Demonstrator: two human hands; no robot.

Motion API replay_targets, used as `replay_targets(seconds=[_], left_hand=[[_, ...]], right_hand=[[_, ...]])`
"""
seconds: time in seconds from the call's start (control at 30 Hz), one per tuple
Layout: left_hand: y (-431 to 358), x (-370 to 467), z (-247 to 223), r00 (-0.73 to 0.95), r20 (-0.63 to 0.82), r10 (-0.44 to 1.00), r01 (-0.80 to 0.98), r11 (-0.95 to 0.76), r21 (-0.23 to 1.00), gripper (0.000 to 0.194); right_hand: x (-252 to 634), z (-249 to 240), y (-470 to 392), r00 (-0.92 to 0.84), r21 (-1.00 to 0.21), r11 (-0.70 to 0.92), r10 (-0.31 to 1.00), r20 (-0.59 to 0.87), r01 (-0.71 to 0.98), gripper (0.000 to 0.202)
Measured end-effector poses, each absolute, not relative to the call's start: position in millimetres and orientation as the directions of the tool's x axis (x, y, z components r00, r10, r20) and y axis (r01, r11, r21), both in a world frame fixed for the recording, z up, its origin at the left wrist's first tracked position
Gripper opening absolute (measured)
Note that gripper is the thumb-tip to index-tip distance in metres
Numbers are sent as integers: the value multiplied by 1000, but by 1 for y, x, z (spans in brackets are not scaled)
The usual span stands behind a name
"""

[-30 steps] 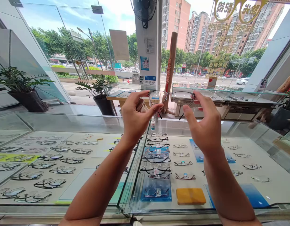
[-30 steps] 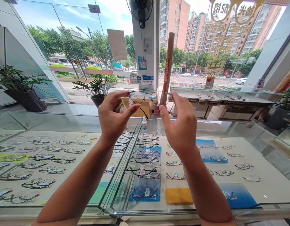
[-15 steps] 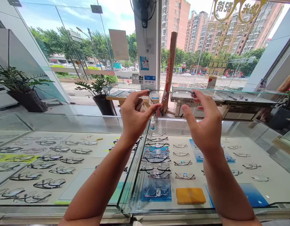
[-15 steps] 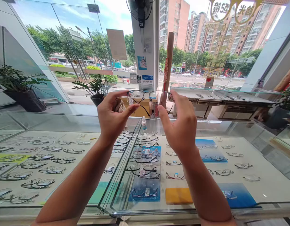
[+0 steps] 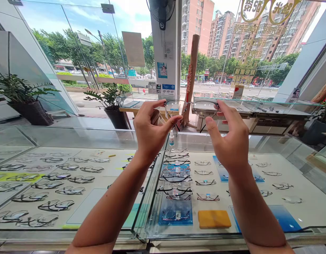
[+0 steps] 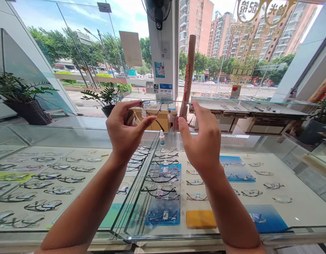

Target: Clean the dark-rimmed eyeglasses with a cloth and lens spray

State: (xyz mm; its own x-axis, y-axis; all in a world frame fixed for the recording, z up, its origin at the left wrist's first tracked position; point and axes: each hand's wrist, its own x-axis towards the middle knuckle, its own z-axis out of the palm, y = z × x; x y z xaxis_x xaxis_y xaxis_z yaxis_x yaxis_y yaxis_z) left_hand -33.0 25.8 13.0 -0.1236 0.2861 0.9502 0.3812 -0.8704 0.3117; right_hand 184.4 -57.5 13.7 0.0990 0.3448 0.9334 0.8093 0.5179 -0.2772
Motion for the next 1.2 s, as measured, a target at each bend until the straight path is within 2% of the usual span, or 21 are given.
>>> replay_targets(seconds=[0.23, 0.63, 0.97, 1.2], left_hand=[[17, -33, 15, -133, 965, 226, 458, -849, 263, 54], [10, -33, 13, -134, 958, 253, 458, -841, 287, 57], [12, -32, 13, -128, 946, 297, 423, -846, 323, 62], [27, -36, 15, -138, 938, 319, 375, -860, 347, 67]], right_hand=[[183, 12, -56, 103, -293, 516, 365, 925, 805, 50], [182, 9, -52, 135, -339, 507, 397, 908, 793, 53], [182, 7, -51, 132, -330, 499, 390, 911, 802, 52], [182, 13, -56, 80, -280, 547, 360, 930, 789, 56]])
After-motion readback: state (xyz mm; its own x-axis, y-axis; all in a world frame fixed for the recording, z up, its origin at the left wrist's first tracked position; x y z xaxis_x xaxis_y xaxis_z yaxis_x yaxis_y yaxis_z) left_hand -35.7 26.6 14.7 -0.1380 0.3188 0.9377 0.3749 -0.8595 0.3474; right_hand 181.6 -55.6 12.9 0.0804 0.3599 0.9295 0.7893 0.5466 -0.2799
